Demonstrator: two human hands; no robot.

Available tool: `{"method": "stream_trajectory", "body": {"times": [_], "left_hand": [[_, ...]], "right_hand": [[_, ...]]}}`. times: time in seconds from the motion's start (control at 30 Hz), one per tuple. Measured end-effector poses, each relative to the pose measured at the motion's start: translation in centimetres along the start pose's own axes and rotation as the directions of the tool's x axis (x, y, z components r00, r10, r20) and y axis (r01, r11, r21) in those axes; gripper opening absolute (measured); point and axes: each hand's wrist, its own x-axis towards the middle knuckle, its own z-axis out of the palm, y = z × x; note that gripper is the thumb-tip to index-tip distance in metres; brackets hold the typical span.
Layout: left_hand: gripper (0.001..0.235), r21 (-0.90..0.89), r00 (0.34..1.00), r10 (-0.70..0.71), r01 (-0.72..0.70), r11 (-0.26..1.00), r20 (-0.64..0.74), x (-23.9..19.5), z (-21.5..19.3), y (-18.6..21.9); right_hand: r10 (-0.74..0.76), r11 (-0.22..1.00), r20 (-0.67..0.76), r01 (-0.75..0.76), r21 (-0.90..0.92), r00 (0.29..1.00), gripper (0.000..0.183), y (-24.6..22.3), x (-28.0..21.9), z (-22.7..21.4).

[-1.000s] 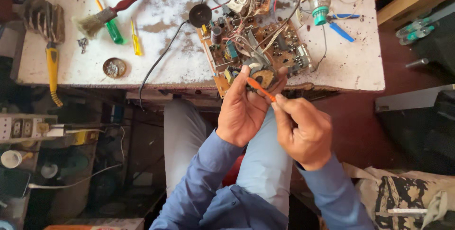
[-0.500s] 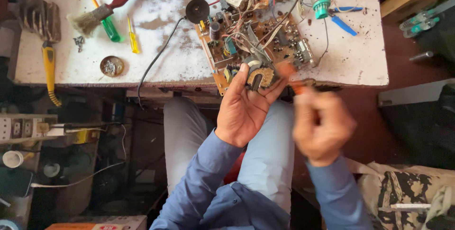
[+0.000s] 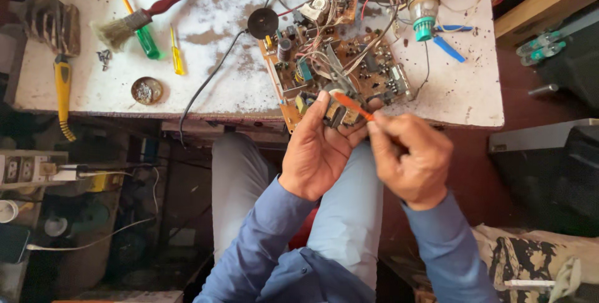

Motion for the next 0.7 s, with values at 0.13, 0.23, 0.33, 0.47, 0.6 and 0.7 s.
{"method": "stream_trajectory", "body": {"times": [0.13, 0.23, 0.33, 0.47, 0.6, 0.7], "left_hand": [[0.038, -0.002, 0.997, 0.025, -0.025, 1.000, -0.072, -0.3, 0.9, 0.7], [0.044, 0.010, 0.996, 0.003, -0.002, 1.000, -0.085, -0.6, 1.3, 1.0], [0.044, -0.033, 0.995, 0.007, -0.010, 0.999, -0.095, -0.5, 2.0, 1.1], [0.048, -0.077, 0.989, -0.018, 0.007, 0.997, -0.148, -0.7, 2.2, 1.4], [0.052, -0.105, 0.993, -0.006, -0.006, 0.994, -0.116, -0.7, 2.3, 1.7], [0.051, -0.107, 0.992, -0.002, -0.011, 0.994, -0.123, -0.6, 2.2, 1.6]], "right_hand": [[0.094, 0.977, -0.261, -0.139, -0.160, 0.961, 0.012, 2.3, -0.7, -1.8], [0.243, 0.969, -0.450, -0.239, 0.067, 0.859, 0.013, 3.5, -3.6, -2.2], [0.262, 0.962, -0.356, -0.270, 0.027, 0.897, 0.013, 3.9, -6.4, -1.8], [0.359, 0.933, -0.297, -0.344, 0.106, 0.885, 0.012, 4.4, -8.1, -1.2], [0.417, 0.908, -0.333, -0.373, 0.189, 0.846, 0.011, 3.9, -8.0, -1.1], [0.380, 0.918, -0.297, -0.319, 0.236, 0.876, 0.010, 2.6, -7.6, -0.3]]}}
